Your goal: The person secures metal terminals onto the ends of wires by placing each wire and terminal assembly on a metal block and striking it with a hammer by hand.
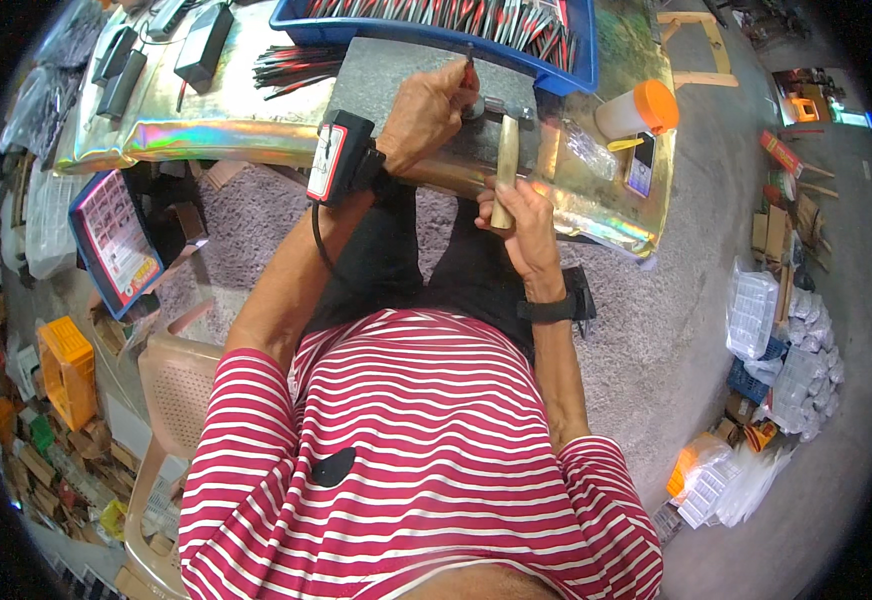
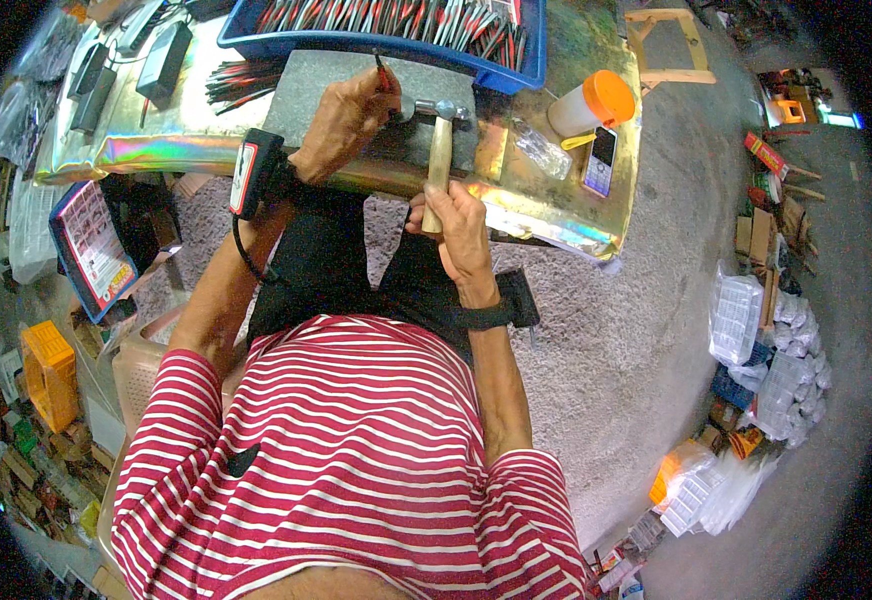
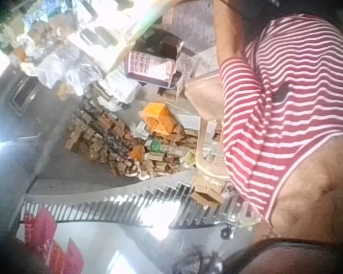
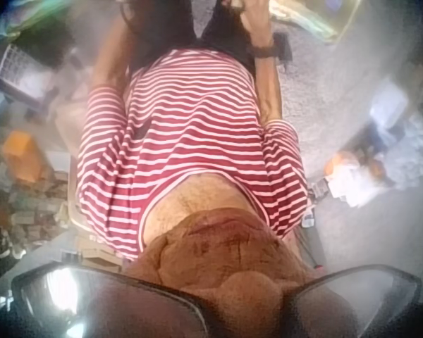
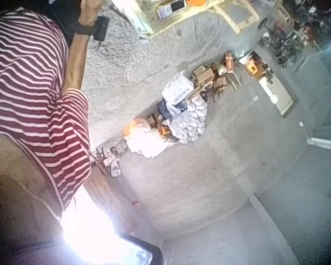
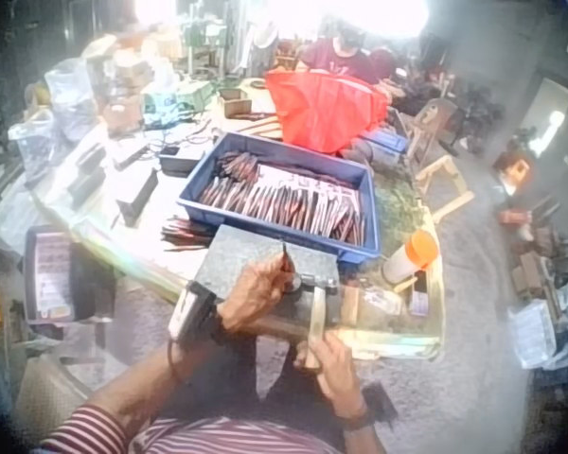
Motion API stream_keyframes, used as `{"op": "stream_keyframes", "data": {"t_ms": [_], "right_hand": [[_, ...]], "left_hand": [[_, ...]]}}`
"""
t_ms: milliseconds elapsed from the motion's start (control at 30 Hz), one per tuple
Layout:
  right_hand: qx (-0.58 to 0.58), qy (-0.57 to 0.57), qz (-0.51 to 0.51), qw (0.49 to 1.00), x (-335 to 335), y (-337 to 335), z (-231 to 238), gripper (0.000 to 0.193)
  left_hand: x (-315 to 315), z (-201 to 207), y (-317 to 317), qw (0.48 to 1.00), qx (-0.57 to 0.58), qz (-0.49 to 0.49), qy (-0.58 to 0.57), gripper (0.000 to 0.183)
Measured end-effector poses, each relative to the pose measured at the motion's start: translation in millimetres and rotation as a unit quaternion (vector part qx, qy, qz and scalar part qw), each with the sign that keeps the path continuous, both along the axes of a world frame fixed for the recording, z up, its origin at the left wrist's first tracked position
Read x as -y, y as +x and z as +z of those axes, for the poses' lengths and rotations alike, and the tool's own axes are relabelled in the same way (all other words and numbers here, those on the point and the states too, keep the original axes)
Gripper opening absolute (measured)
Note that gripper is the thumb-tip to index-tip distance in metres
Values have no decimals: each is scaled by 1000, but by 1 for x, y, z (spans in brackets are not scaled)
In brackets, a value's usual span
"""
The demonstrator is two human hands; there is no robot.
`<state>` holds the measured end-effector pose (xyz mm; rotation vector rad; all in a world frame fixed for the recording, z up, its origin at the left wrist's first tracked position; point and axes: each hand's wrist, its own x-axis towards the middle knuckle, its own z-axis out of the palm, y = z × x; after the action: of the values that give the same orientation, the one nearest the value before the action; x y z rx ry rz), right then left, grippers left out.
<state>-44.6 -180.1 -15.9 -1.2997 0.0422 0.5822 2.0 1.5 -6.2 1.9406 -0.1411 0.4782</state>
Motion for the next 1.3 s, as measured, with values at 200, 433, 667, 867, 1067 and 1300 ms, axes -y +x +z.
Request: {"op": "stream_keyframes", "data": {"t_ms": [200,433,667,867,1067,1300], "right_hand": [[-80,137,3,987,4,7,-9,22],[-90,129,-7,988,1,6,-6,19],[-58,75,2,995,0,8,1,22],[-41,36,24,998,4,22,7,25],[-49,-39,1,998,11,25,25,25],[287,-285,23,914,15,11,98,25]], "left_hand": [[2,4,-5,994,58,-14,97,13],[2,3,-6,988,73,-13,135,18],[1,6,-6,983,46,-26,176,18],[-2,3,-4,979,81,-60,179,12],[-3,2,-2,981,96,-87,148,7],[-4,1,-2,979,113,-87,149,5]]}}
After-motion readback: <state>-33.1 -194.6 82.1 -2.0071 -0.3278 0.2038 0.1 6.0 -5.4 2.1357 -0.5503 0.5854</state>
